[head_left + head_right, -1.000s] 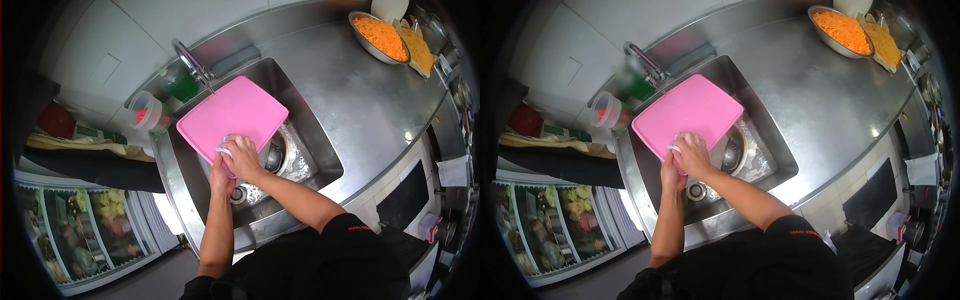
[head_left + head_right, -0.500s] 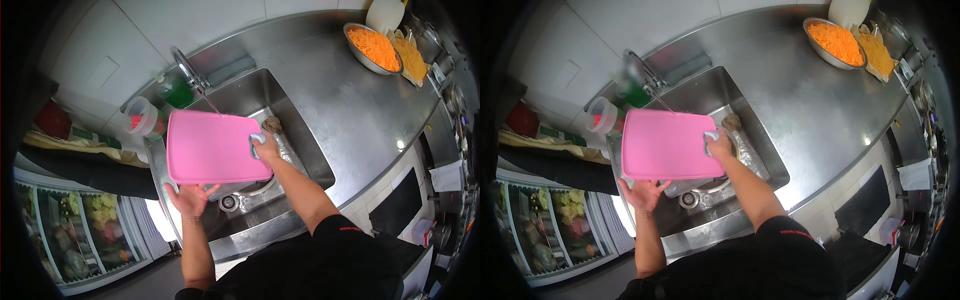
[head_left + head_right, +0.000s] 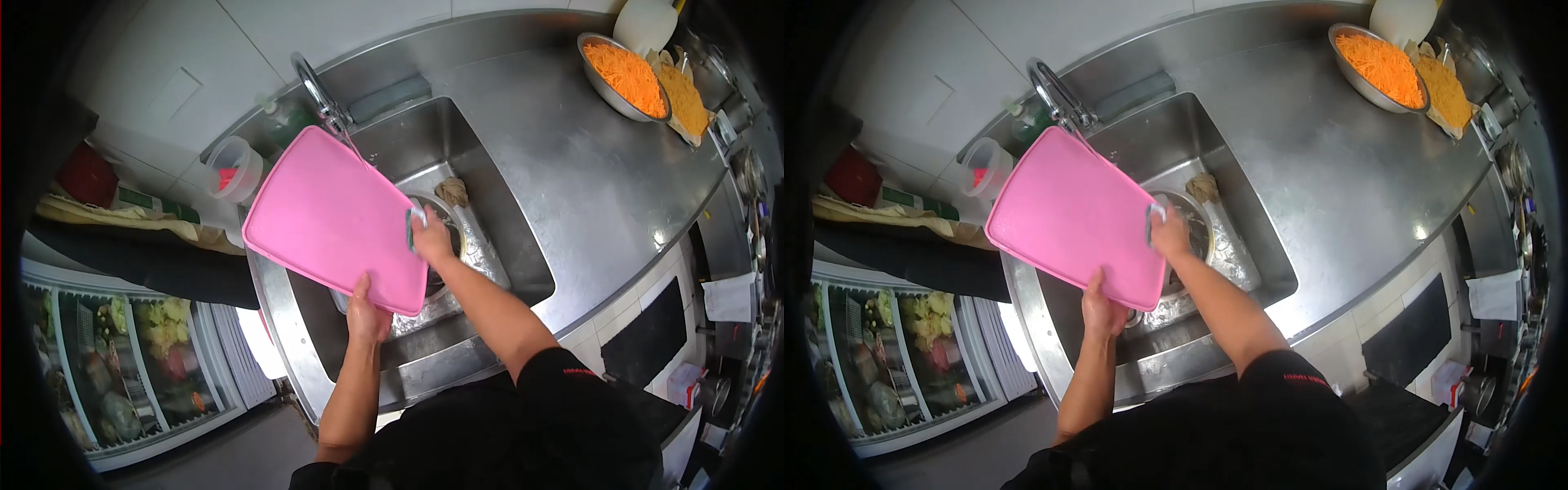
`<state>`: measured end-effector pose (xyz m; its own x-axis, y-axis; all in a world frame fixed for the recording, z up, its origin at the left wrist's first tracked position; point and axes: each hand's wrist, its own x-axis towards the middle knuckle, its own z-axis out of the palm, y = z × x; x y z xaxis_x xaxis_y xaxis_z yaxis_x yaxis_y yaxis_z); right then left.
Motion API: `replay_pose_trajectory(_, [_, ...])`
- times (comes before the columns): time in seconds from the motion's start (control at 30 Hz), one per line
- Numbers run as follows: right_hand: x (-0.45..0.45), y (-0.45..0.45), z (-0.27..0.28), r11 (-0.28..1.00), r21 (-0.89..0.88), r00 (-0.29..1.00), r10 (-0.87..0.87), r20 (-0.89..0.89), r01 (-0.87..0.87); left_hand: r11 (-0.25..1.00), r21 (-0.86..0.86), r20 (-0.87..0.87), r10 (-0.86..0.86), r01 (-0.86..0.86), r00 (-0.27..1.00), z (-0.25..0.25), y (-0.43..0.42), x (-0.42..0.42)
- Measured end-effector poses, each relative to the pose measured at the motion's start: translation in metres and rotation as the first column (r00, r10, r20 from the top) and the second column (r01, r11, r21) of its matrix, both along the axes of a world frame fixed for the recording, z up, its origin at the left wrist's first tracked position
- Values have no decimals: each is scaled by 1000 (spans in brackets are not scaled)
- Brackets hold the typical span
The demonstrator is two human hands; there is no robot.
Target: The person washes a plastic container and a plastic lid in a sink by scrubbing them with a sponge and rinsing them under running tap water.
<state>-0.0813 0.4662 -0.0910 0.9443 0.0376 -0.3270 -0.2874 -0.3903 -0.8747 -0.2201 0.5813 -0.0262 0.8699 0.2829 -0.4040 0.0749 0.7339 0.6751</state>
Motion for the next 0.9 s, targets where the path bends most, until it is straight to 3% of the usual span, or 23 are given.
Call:
replay_pose_trajectory(0.17, [-52, 35, 19, 959, 212, 982, -179, -50, 186, 995, -21, -13, 98, -98, 995, -8, 17, 23])
replay_pose_trajectory(0.27, [-102, 41, 19, 984, 152, 991, -102, 89, 88, 992, -11, -16, 123, -123, 992, -19, 24, 30])
replay_pose_trajectory(0.37, [-77, 26, 16, 993, 114, 1000, -15, 26, 12, 994, 24, -11, 105, -104, 994, -17, 17, 24])
replay_pose_trajectory(0.47, [-25, 8, -12, 996, 32, 997, -78, -27, 78, 998, 39, 3, 52, -52, 999, -7, 14, 6])
replay_pose_trajectory(0.53, [-4, -1, -18, 978, 112, 984, -173, -36, 176, 1000, 12, -47, 17, -17, 999, 10, 14, -5])
replay_pose_trajectory(0.63, [10, 3, -21, 932, 156, 944, -331, -9, 328, 997, 74, 49, -3, -1, 999, 7, 17, -11])
replay_pose_trajectory(0.77, [-19, 17, -43, 840, 197, 862, -480, -163, 505, 900, 428, -87, -45, 78, 995, -11, -7, -35])
replay_pose_trajectory(0.83, [-45, 8, -52, 915, 151, 916, -340, -211, 375, 823, 542, -172, -88, 169, 981, -34, 1, -44])
replay_pose_trajectory(0.87, [-50, 2, -53, 945, 127, 934, -267, -239, 302, 861, 473, -169, -119, 187, 978, -26, 3, -42])
replay_pose_trajectory(0.9, [-48, -6, -55, 932, 227, 927, -204, -314, 282, 894, 399, -166, -149, 205, 975, -15, 5, -44])
